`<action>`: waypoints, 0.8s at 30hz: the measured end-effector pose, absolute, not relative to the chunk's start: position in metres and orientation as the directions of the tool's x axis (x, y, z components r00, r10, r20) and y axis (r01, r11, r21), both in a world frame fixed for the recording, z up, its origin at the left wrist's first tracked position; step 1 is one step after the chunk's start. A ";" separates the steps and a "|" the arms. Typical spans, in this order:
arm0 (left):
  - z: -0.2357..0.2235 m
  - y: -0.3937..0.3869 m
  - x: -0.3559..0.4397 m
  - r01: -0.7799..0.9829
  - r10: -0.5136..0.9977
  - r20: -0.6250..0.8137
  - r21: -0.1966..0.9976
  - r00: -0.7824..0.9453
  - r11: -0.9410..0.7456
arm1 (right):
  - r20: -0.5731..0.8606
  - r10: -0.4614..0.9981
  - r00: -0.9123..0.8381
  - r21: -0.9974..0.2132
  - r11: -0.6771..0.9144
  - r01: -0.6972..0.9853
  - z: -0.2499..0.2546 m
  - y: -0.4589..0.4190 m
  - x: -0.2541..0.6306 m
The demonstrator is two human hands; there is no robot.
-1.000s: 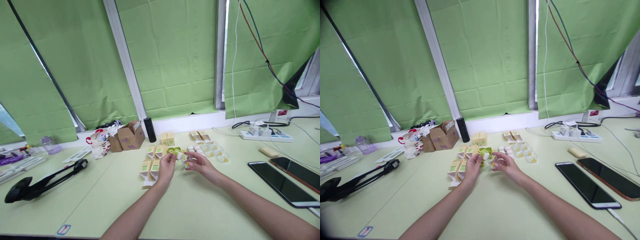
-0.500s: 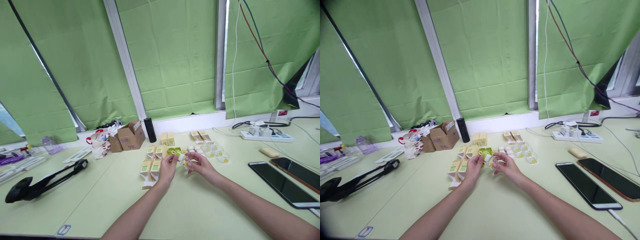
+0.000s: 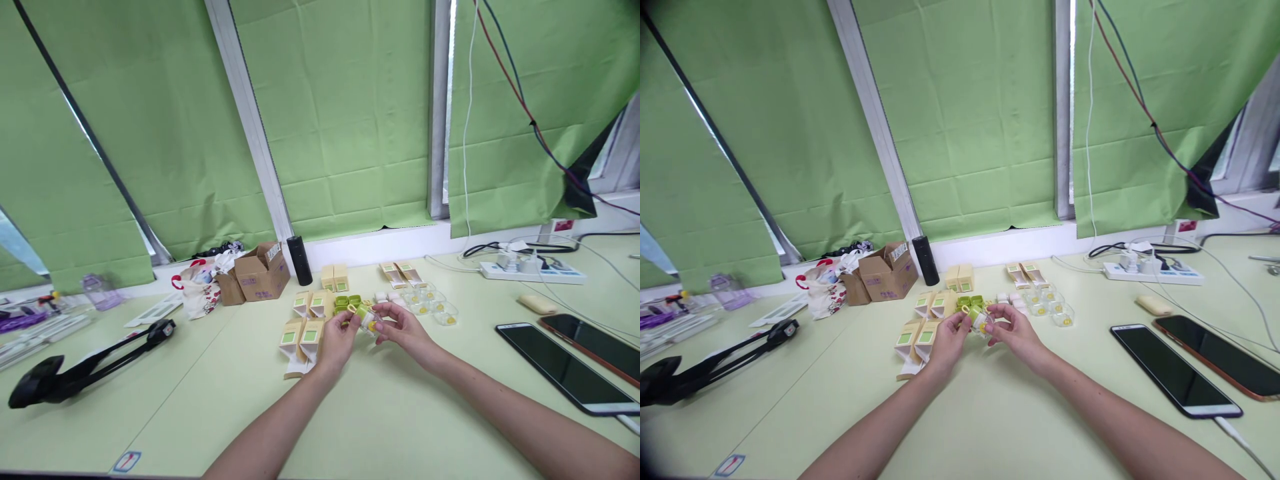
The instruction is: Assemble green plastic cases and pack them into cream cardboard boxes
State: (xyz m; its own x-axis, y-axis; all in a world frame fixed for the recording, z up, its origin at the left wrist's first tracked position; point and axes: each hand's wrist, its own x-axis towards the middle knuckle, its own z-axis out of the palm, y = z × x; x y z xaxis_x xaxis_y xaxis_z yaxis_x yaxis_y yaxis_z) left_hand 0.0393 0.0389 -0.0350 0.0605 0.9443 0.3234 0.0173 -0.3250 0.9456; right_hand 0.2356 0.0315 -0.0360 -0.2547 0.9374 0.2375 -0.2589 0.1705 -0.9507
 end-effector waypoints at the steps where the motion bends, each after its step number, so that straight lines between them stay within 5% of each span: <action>1: -0.035 0.039 0.039 0.021 0.943 0.327 0.944 0.060 -0.329 | 0.237 0.938 -0.252 -0.951 0.170 -0.259 -0.036 0.031 0.236; 24: -0.037 0.036 0.040 0.056 0.940 0.324 0.942 0.105 -0.331 | 0.261 0.925 -0.278 -0.943 0.182 -0.279 -0.047 0.037 0.233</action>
State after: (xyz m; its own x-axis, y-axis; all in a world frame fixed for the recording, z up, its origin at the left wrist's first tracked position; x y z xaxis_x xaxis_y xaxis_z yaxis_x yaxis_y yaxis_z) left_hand 0.0398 0.0359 -0.0371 0.1049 0.9401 0.3244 0.0555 -0.3312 0.9419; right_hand 0.2334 0.0367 -0.0471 -0.2779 0.9246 0.2608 -0.2786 0.1822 -0.9430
